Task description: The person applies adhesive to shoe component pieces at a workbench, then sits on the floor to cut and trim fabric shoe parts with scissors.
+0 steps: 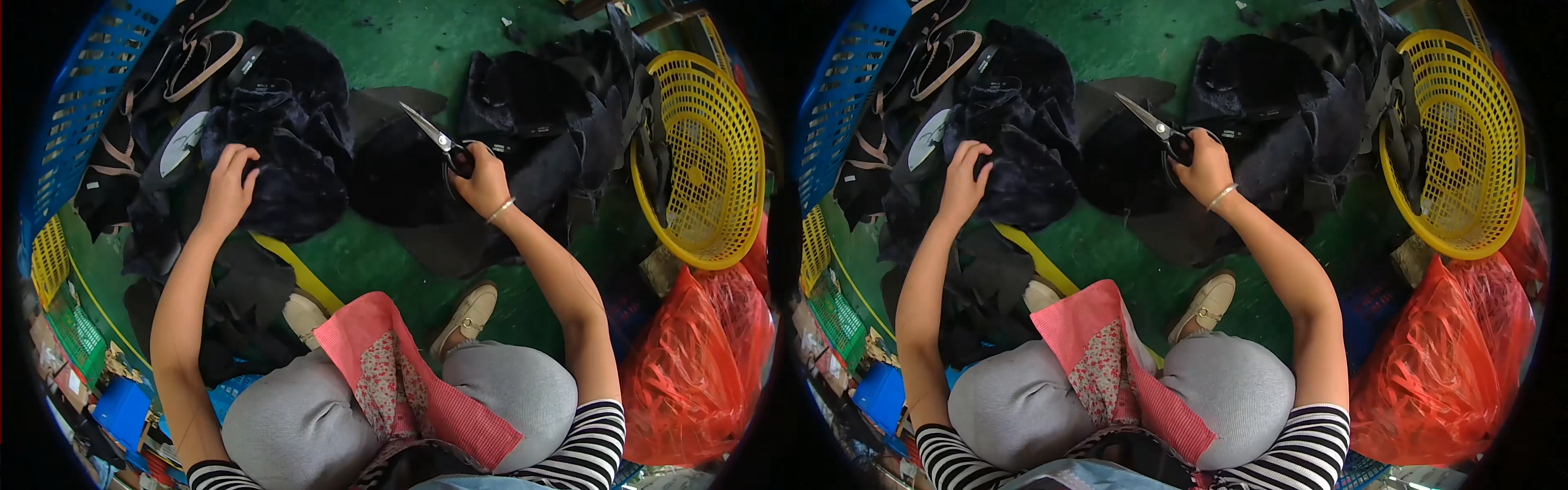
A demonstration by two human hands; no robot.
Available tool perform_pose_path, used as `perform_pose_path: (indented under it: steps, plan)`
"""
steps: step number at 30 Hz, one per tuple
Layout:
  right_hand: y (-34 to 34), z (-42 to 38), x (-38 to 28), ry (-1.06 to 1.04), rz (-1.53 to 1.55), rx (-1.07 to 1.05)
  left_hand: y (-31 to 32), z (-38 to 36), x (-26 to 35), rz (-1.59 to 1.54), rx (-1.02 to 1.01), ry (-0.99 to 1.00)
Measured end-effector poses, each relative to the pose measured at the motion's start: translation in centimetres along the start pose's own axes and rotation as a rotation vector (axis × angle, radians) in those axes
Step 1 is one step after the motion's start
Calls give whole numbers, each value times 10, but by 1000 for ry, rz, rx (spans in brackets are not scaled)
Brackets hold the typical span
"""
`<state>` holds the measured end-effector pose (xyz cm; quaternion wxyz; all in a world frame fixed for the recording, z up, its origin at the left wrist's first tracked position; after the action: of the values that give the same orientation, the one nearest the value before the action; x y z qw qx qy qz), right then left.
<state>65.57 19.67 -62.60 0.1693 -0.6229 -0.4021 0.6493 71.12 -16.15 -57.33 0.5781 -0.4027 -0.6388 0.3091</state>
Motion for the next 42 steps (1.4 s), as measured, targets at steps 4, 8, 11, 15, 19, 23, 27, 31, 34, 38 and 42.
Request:
perform_pose_path:
  steps: [4, 8, 11, 15, 19, 23, 27, 31, 34, 38, 42]
  plan:
    - [-15, 3, -21, 9, 96, 28, 3, -4, 58, 473, 252, 316]
    - [-24, -28, -44, 159, 294, -66, 44, -18, 120, -332, -88, 295]
    - [-13, -48, -60, 119, 441, -109, 78, -11, 159, -377, -260, 311]
    - [-13, -60, -77, 183, 549, -278, 112, -7, 167, -352, -403, 369]
    - [-13, -67, -65, 133, 592, -396, 118, -28, 158, -614, -617, 104]
    - [2, -87, -18, 325, 560, -371, 137, -57, 120, -740, -674, -210]
    - [12, -86, -26, 130, 582, -267, 146, -64, 99, -883, -619, -335]
    - [6, -70, -44, -24, 282, -281, 114, -56, 138, -618, -409, 196]
    - [8, -76, -47, 211, 350, -386, 109, -68, 180, -627, -705, 457]
    - [24, -102, -6, 325, 508, -335, 123, -56, 186, -572, -555, 569]
    - [3, -118, -22, 265, 476, -312, 115, -29, 184, -479, -560, 224]
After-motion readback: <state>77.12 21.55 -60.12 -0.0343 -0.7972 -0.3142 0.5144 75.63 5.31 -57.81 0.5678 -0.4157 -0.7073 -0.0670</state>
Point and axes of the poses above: each hand's wrist, its own z-axis towards the middle knuckle, its own y-axis out of the palm, x = y × z, the point moved 6 cm from there along z, towards the middle knuckle, and after that the axes turned 2 degrees about -y, right-handed, at the moved point
